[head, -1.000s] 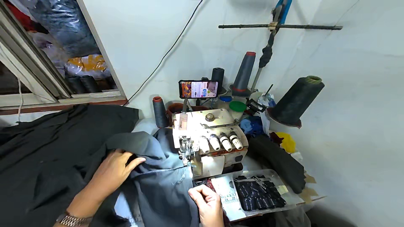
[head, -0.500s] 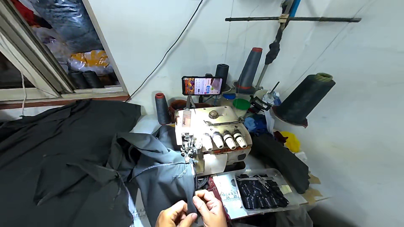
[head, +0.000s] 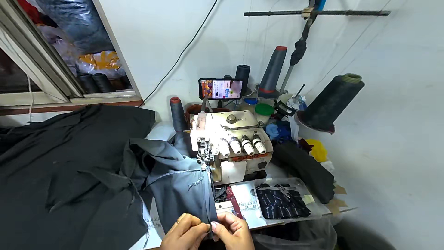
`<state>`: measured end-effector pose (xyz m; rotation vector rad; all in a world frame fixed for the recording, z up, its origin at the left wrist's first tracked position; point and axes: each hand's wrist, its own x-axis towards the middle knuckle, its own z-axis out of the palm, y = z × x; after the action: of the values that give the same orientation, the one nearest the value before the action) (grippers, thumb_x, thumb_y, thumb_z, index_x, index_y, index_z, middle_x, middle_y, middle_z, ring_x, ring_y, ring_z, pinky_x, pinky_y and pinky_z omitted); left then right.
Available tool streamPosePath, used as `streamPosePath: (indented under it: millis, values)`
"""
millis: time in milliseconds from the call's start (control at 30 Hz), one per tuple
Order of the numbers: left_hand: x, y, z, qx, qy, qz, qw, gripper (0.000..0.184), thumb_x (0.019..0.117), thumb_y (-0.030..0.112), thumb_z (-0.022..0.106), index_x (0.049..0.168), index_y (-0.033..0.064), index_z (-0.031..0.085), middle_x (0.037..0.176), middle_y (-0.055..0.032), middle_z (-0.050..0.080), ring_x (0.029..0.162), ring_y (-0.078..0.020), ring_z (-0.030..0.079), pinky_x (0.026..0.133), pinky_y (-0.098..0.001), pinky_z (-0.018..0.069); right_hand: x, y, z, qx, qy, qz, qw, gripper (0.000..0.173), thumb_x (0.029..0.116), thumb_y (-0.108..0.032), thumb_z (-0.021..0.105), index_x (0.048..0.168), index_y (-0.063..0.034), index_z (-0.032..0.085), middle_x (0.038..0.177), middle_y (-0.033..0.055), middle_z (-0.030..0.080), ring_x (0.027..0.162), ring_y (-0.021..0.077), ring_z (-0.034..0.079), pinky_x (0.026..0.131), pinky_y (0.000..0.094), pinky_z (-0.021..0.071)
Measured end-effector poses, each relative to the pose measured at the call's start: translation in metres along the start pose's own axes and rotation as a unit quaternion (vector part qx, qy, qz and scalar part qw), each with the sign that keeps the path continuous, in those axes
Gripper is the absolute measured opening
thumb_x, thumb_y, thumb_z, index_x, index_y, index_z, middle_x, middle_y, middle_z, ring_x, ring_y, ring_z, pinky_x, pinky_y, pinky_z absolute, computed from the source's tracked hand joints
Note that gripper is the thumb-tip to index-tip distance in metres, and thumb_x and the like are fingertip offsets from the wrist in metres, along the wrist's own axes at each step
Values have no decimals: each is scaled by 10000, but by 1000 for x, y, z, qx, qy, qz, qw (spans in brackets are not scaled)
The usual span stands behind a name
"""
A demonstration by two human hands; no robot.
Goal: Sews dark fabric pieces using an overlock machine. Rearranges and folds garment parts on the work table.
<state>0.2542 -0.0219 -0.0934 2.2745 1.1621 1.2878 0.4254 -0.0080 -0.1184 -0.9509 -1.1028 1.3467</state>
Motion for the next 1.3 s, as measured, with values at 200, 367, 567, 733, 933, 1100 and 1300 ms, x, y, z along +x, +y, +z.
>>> streamPosePath:
  millis: [200, 367, 567, 733, 933, 1100, 1300]
  values:
    - [-12, -13, 22, 41, 24, 24, 999, 159, 998, 117, 623, 1049, 66, 766, 866, -100, 623, 879, -141, 600, 828, -190, 487, -10, 3, -2, -7, 15, 5, 1000, 163, 925, 78, 587, 1013, 82, 723, 791, 38, 737, 677, 46, 689, 690, 227, 600]
    - [-18, -22, 29, 5, 41, 15, 999, 149, 998, 125, 635, 1053, 83, 768, 885, -80, 626, 900, -99, 604, 846, -166, 488, -9, 10, -1, 39, -23, -1, 999, 211, 1006, 19, 502, 1024, 64, 708, 783, 13, 728, 704, 50, 689, 724, 242, 593]
    - [-25, -43, 8, 14, 145, -156, 977, 275, 992, 170, 617, 1157, -33, 699, 1130, -179, 629, 885, -70, 615, 747, -196, 528, 0, 13, 4, -100, 36, -57, 993, 112, 918, -4, 656, 893, 33, 759, 793, 44, 703, 711, 24, 649, 696, 190, 555]
    - [-13, -73, -19, -143, 211, -433, 864, 662, 1009, 180, 572, 1554, 12, 235, 1178, -139, 534, 539, -86, 602, 466, -254, 554, -6, 12, 11, -64, 63, -74, 993, 82, 920, 55, 624, 931, 77, 703, 767, 32, 702, 652, 11, 653, 659, 187, 576]
    - [-9, -90, -45, -257, 290, -338, 858, 248, 954, -40, 515, 1183, 57, 525, 761, 96, 652, 527, 11, 570, 474, -155, 496, -5, 17, 8, -98, 52, -104, 988, 116, 933, 46, 584, 932, 94, 690, 791, 62, 662, 682, 25, 633, 674, 187, 560]
    - [-10, -96, -69, -186, 282, -290, 895, 244, 895, -31, 562, 1089, 114, 538, 681, 138, 645, 497, 24, 563, 453, -138, 473, -11, 16, 13, -116, 62, -158, 979, 83, 915, 55, 619, 930, 100, 687, 801, 84, 669, 690, 43, 643, 670, 191, 567]
    - [-14, -110, -54, -164, 259, -315, 898, 194, 893, 2, 579, 1069, 84, 561, 684, 106, 624, 474, 13, 535, 433, -141, 455, 0, 46, 11, -119, 87, -178, 973, 231, 842, 96, 665, 1068, 97, 618, 853, 57, 708, 717, 22, 662, 679, 192, 574]
